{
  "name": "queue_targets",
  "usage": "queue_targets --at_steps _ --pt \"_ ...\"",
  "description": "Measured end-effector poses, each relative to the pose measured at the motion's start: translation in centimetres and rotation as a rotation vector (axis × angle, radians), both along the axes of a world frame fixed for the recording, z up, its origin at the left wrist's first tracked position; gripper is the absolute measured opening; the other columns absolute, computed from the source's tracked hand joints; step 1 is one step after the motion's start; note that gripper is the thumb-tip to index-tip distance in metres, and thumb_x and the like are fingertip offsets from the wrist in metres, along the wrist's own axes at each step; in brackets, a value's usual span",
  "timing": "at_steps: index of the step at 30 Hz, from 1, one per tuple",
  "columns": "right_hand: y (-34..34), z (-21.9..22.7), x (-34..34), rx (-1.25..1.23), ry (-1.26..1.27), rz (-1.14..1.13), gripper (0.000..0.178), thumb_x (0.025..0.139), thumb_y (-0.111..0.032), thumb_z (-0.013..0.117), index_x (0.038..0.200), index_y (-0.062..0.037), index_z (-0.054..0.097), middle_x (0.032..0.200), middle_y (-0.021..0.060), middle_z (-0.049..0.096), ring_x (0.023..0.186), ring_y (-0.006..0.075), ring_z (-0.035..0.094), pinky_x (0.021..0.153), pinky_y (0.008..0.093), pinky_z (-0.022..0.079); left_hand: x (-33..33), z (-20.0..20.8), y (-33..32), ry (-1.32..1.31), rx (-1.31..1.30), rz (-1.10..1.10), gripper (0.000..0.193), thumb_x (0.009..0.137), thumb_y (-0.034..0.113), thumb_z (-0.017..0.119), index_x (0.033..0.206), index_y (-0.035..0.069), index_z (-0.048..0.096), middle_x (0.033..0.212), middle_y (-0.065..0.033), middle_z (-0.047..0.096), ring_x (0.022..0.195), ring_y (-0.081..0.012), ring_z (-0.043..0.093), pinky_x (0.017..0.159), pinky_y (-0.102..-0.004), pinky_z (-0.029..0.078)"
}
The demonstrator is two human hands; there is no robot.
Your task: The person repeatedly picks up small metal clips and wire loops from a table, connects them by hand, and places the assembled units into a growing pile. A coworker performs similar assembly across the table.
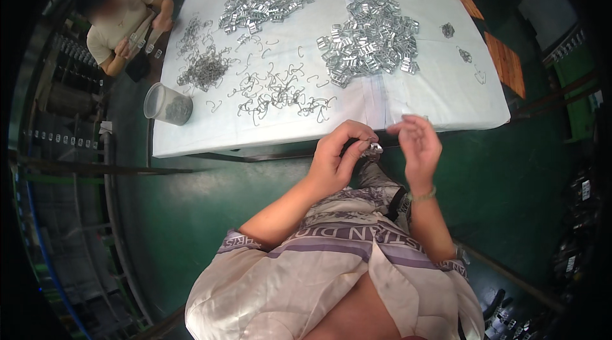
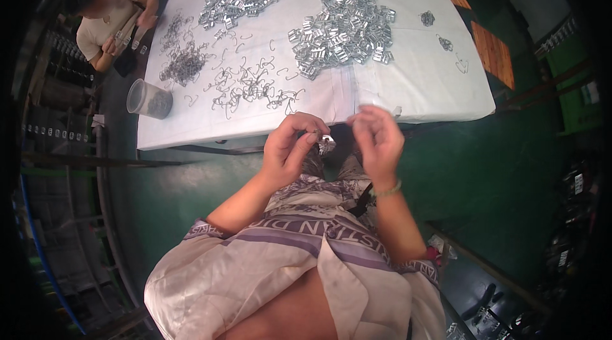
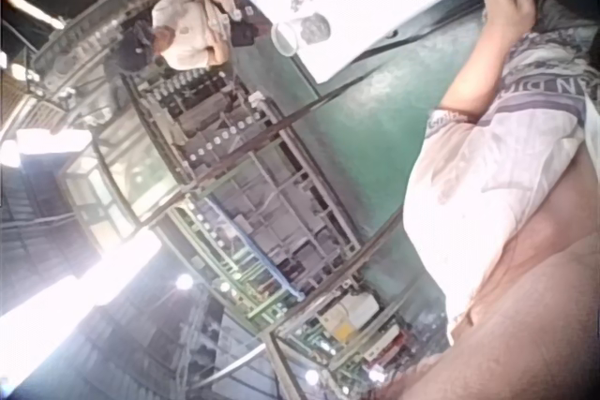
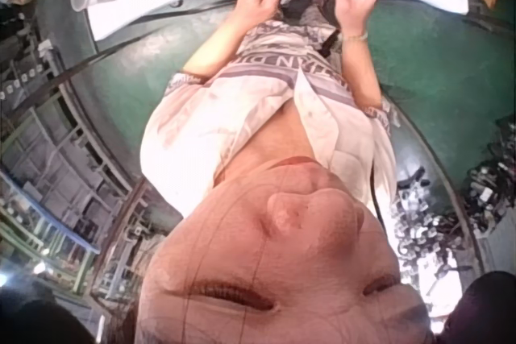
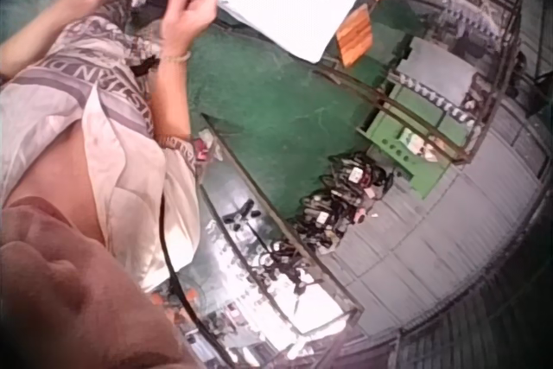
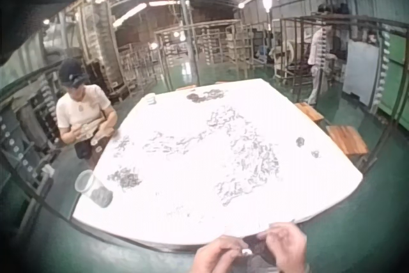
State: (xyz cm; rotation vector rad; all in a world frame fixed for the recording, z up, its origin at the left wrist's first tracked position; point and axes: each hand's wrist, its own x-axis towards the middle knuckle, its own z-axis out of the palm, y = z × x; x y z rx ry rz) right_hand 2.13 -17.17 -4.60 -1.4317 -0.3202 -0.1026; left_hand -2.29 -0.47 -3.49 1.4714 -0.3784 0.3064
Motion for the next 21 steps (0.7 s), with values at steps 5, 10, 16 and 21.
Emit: queue_targets --at_steps 5,10,16,21 --pt "-3.2 -6.3 10.1 -0.484 -0.028 -0.353 0.023 0.081 -0.011 0.063 0.100 0.0012 0.062 0.087 0.0113 0.063 0.076 0.0164 0.061 0.071 0.0282 0.048 -0.4 0.1 0.1 0.000 0.007 -0.003 0.009 0.089 -0.005 0.043 0.096 0.000 0.047 0.093 -0.0119 0.055 0.087 -0.0146 0.053 0.079 -0.0260 0.042" --pt "-3.0 -8.8 17.2 -0.855 -0.075 -0.427 0.029 0.073 -0.016 0.068 0.099 -0.0016 0.064 0.089 0.0137 0.059 0.077 0.0262 0.059 0.074 0.0347 0.047 -1.1 1.3 0.4 0.017 0.035 0.010 0.009 0.088 -0.005 0.043 0.095 0.000 0.048 0.093 -0.0123 0.055 0.086 -0.0146 0.053 0.079 -0.0259 0.041" --pt "-1.8 -9.3 19.2 -1.058 0.040 -0.446 0.028 0.066 -0.017 0.074 0.086 -0.0016 0.064 0.088 0.0144 0.058 0.080 0.0262 0.058 0.073 0.0364 0.046 -1.7 1.6 0.5 0.086 0.021 0.015 0.009 0.088 -0.006 0.044 0.093 0.000 0.048 0.093 -0.0123 0.055 0.086 -0.0148 0.052 0.079 -0.0261 0.042" --pt "-2.6 -8.8 17.8 -0.898 0.134 -0.274 0.023 0.064 -0.011 0.075 0.078 -0.0004 0.060 0.072 0.0114 0.061 0.064 0.0228 0.061 0.060 0.0325 0.049 -1.7 1.2 0.7 0.125 0.021 0.011 0.008 0.087 -0.005 0.044 0.093 0.000 0.048 0.093 -0.0118 0.056 0.086 -0.0146 0.053 0.079 -0.0262 0.042"
